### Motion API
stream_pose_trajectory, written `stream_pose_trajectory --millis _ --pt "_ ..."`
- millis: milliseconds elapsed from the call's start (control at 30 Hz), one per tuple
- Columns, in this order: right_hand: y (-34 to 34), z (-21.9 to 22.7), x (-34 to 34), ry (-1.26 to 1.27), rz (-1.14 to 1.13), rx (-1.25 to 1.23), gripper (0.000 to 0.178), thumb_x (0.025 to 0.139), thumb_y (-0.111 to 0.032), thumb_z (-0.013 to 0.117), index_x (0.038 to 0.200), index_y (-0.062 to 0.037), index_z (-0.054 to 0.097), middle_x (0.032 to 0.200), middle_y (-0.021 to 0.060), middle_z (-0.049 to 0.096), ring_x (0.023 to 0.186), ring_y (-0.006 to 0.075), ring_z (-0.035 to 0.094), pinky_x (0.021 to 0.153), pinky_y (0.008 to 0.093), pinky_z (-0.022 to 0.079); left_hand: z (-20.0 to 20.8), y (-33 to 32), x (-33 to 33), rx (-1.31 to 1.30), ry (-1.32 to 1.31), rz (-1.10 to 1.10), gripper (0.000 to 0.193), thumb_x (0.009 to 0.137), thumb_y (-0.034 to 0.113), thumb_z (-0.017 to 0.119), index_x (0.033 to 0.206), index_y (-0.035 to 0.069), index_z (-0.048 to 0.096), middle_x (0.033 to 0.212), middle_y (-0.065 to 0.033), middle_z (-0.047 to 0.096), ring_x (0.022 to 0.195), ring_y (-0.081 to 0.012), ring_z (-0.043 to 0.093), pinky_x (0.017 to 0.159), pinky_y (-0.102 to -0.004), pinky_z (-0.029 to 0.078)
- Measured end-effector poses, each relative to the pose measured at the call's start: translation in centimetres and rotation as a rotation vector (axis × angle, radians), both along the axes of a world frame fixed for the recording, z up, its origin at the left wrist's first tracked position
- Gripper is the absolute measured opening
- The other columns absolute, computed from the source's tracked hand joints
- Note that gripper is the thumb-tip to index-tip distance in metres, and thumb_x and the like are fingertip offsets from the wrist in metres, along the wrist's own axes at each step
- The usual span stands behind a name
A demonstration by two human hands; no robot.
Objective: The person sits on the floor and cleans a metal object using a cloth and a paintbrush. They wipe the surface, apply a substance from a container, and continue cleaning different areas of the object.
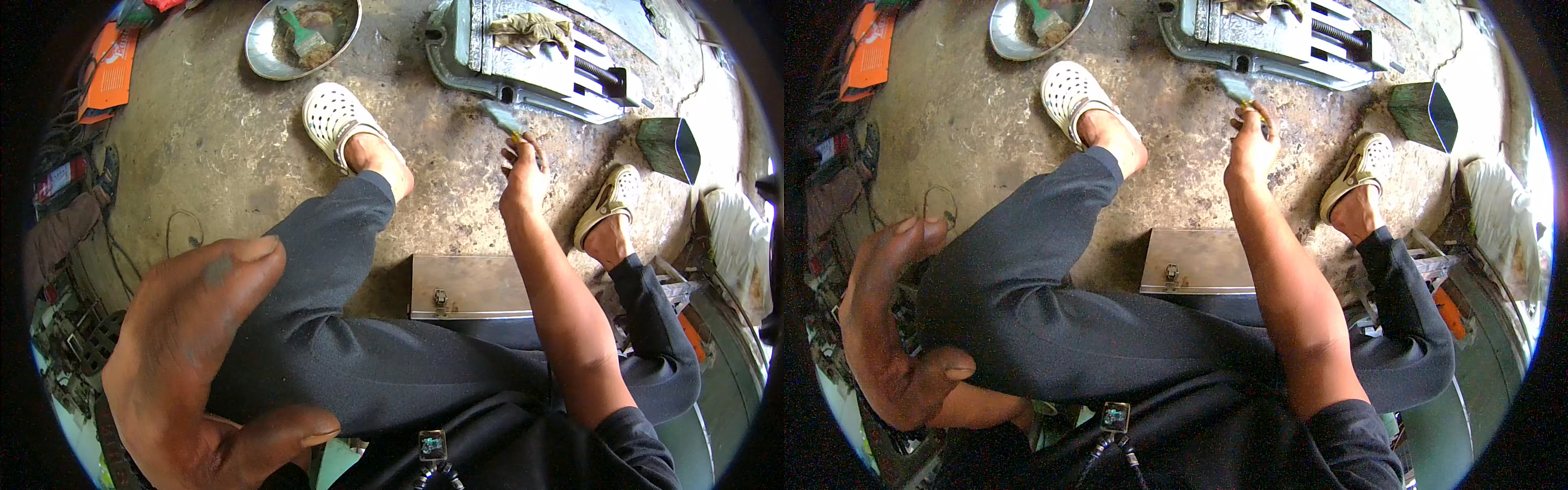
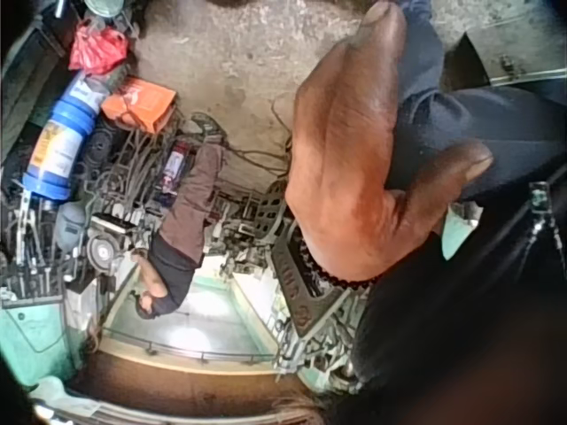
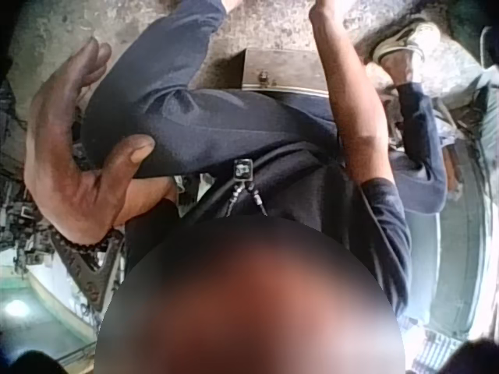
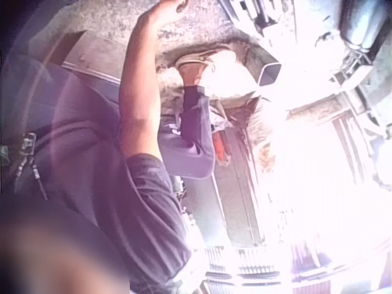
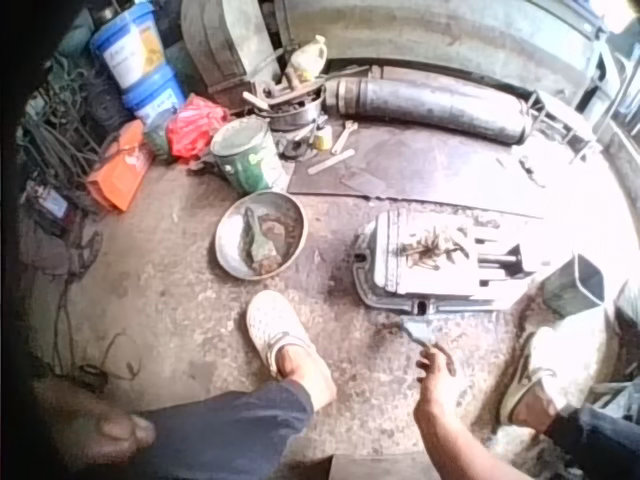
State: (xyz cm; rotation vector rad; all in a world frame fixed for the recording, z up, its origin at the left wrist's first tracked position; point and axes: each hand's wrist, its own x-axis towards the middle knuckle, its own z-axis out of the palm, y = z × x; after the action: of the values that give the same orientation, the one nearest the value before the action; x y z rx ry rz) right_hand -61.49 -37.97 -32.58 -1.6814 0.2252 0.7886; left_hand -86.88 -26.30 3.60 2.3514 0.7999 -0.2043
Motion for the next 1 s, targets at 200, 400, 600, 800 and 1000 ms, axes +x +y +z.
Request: stream_pose_trajectory --millis 200,400,600,800,1000 --pt "1.1 -0.6 -2.1 0.069 0.081 0.088 0.033 0.09 -0.016 0.059 0.121 -0.0033 0.059 0.096 0.0092 0.068 0.081 0.0145 0.06 0.07 0.025 0.044 -0.3 0.0 0.0 -0.012 -0.032 -0.005 0.089 0.074 0.057 0.073 0.131 -0.007 0.047 0.116 -0.0258 0.06 0.105 -0.0361 0.061 0.093 -0.0438 0.045" --pt "3.2 -1.7 -0.7 0.058 -0.009 0.094 0.03 0.09 -0.014 0.058 0.118 -0.0025 0.06 0.095 0.0088 0.067 0.079 0.0149 0.06 0.071 0.0256 0.045 -0.1 0.2 0.1 0.003 -0.009 -0.037 0.088 0.075 0.056 0.073 0.132 -0.005 0.047 0.115 -0.0259 0.061 0.105 -0.0373 0.061 0.093 -0.0441 0.045" --pt "0.7 0.1 1.6 -0.155 -0.068 0.044 0.029 0.09 -0.014 0.058 0.116 -0.0031 0.062 0.095 0.01 0.067 0.079 0.015 0.062 0.07 0.0249 0.045 -0.2 0.1 0.5 -0.005 -0.04 -0.038 0.087 0.075 0.055 0.074 0.132 -0.005 0.047 0.115 -0.0261 0.061 0.106 -0.0375 0.06 0.094 -0.0437 0.045" --pt "0.6 0.8 0.4 -0.086 0.138 0.113 0.029 0.092 -0.016 0.06 0.119 -0.0058 0.062 0.097 0.0091 0.07 0.081 0.0127 0.063 0.065 0.0232 0.045 0.0 -0.3 0.9 -0.029 -0.057 -0.003 0.088 0.073 0.056 0.074 0.131 -0.005 0.049 0.117 -0.026 0.06 0.108 -0.0378 0.06 0.095 -0.0439 0.045" --pt "4.3 -1.6 0.8 -0.07 0.185 0.103 0.027 0.091 -0.017 0.061 0.115 -0.0048 0.064 0.092 0.0094 0.071 0.078 0.0139 0.066 0.065 0.0243 0.045 0.1 -0.3 0.9 -0.021 -0.017 0.024 0.089 0.072 0.058 0.074 0.131 -0.005 0.049 0.117 -0.0252 0.06 0.109 -0.0378 0.06 0.097 -0.0445 0.044"
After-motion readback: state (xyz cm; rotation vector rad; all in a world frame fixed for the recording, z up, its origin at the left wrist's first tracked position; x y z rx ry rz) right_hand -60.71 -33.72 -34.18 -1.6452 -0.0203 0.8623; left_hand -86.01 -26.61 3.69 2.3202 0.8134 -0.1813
